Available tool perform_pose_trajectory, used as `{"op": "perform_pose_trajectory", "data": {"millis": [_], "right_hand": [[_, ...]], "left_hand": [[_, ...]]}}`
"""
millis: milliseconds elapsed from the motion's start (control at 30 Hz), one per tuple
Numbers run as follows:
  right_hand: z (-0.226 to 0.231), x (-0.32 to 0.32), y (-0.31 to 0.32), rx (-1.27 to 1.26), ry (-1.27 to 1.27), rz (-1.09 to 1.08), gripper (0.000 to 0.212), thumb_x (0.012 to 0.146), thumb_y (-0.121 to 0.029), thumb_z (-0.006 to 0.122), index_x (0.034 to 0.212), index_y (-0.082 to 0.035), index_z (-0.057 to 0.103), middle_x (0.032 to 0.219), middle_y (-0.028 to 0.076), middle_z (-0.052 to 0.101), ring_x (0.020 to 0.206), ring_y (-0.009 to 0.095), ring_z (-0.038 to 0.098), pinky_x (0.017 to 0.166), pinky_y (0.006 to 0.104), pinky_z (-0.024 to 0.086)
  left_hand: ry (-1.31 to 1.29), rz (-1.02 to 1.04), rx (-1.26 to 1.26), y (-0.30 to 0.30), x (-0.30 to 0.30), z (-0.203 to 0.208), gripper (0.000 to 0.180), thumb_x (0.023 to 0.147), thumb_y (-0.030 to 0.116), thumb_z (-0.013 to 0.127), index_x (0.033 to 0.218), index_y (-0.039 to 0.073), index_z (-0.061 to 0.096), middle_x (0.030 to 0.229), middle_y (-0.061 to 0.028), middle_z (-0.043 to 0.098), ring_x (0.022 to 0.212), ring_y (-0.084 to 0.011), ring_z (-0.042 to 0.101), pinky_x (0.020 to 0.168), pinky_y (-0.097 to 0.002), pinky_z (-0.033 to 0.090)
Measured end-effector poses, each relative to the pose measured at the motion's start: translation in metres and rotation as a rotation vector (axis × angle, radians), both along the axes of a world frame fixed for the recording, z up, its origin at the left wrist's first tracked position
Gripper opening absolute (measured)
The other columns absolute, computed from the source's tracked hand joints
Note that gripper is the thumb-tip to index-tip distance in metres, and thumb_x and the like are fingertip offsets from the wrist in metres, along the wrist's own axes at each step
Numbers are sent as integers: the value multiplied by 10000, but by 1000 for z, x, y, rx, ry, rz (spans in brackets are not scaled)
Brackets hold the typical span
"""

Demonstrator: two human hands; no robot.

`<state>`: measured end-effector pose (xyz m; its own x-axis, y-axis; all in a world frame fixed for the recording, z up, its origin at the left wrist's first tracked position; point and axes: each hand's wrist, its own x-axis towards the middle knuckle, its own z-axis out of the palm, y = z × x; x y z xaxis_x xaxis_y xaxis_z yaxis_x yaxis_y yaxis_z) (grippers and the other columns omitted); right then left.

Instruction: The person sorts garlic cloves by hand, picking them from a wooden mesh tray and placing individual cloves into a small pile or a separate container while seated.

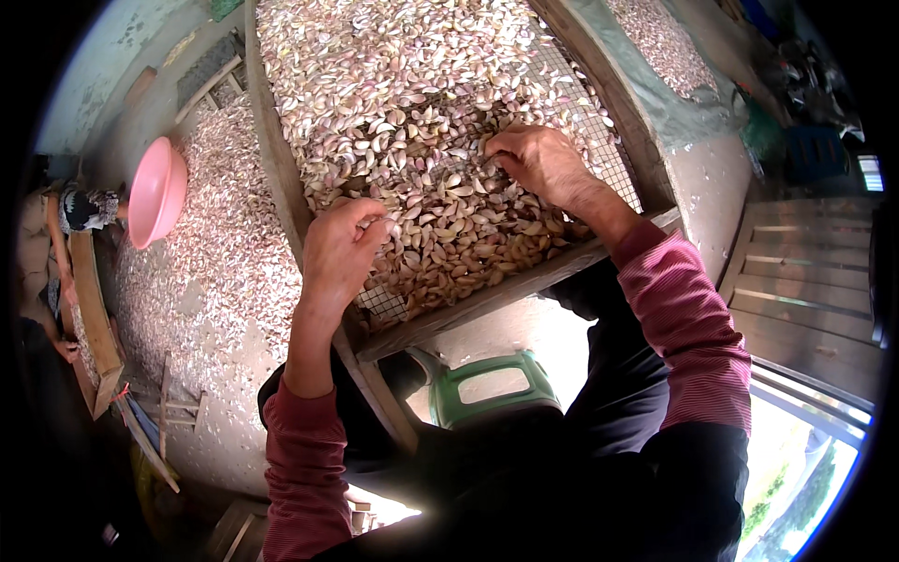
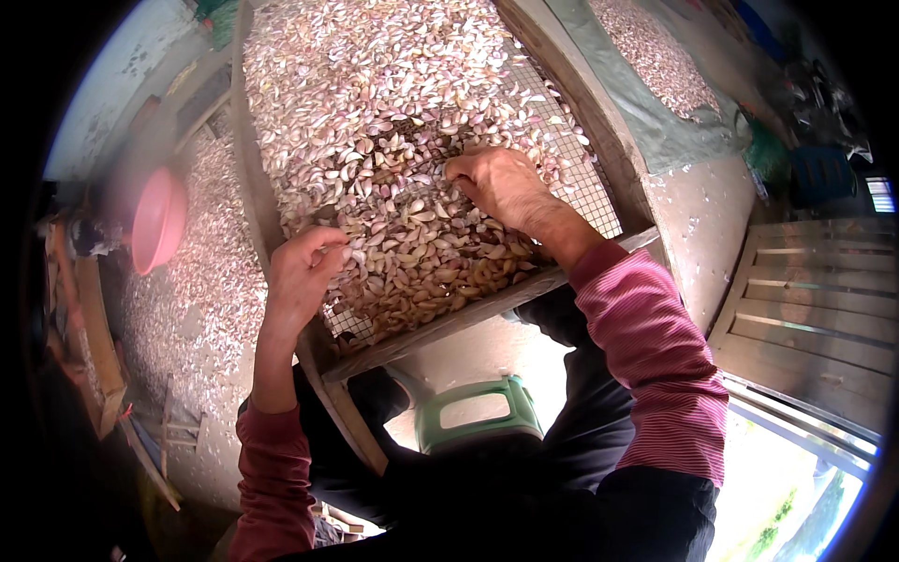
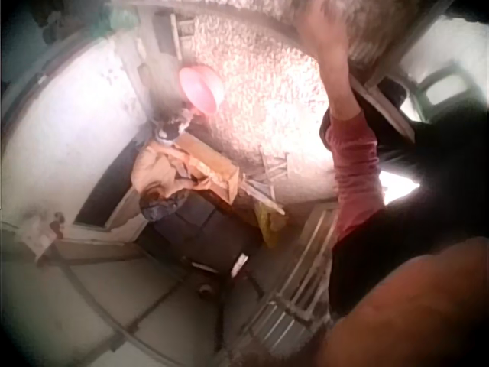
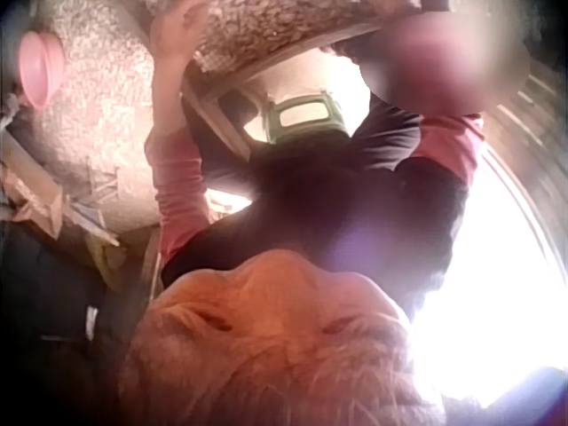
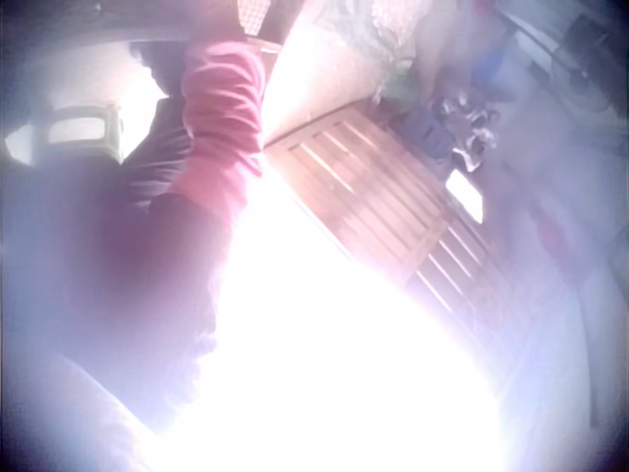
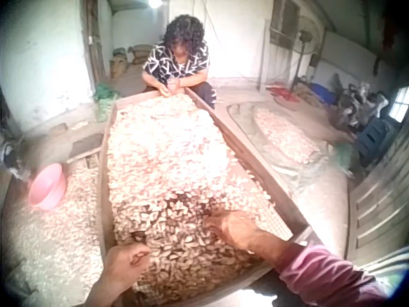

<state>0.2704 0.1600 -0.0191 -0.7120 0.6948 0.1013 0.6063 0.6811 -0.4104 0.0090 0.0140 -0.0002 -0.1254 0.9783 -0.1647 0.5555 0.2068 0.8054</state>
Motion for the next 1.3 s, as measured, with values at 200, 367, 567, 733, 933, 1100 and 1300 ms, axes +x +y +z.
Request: {"op": "perform_pose_trajectory", "data": {"millis": [200, 367, 567, 733, 933, 1100, 1300], "right_hand": [[5, -12, -5, -644, 180, -227, 132, 894, -141, 691, 999, -77, 738, 847, 22, 729, 655, 105, 639, 625, 249, 535], [-2, -17, -4, -1145, 410, -303, 216, 882, -237, 730, 1001, -57, 736, 790, 13, 704, 600, 59, 581, 557, 198, 498], [-4, -42, -39, -1187, 504, -266, 265, 899, -310, 711, 962, -54, 729, 701, -20, 630, 540, 41, 468, 499, 184, 371], [0, -52, -61, -1319, 578, -286, 254, 919, -289, 690, 978, -44, 722, 699, -18, 639, 563, 41, 530, 495, 182, 403], [3, -56, -58, -1248, 524, -234, 224, 932, -243, 670, 993, -34, 725, 746, -6, 671, 616, 52, 571, 570, 203, 463], [-3, -57, -54, -1080, 379, -194, 154, 912, -166, 678, 966, -31, 731, 778, 22, 676, 643, 80, 591, 589, 220, 478], [0, -92, -30, -352, 322, 10, 153, 858, -16, 675, 1006, -8, 714, 945, 139, 695, 794, 222, 673, 744, 342, 584]], "left_hand": [[-3, 4, 65, -2, -3, -2, 167, 857, 95, 676, 993, -1, 659, 881, -68, 660, 749, -123, 620, 676, -258, 487], [-8, -14, 114, -2, -3, -11, 166, 864, 99, 685, 1005, 12, 671, 883, -63, 657, 762, -102, 610, 687, -245, 488], [-401, -31, 89, 3, 26, -7, 184, 865, 80, 695, 1039, 27, 668, 894, -31, 676, 771, -63, 614, 690, -214, 506], [-493, 56, 111, 3, 42, -5, 93, 894, 69, 657, 968, 15, 671, 844, -29, 678, 684, -56, 618, 566, -192, 496], [-472, 143, 140, 6, 34, -1, 115, 927, 101, 620, 845, 24, 644, 663, -5, 600, 524, -47, 529, 431, -198, 394], [-901, 330, -89, 12, 9, 10, 215, 958, 244, 603, 799, 100, 607, 560, 47, 468, 444, -24, 362, 386, -190, 230], [-335, 102, -28, -1, 25, -5, 191, 932, 204, 597, 810, 57, 606, 600, 12, 527, 546, -75, 477, 504, -274, 403]]}}
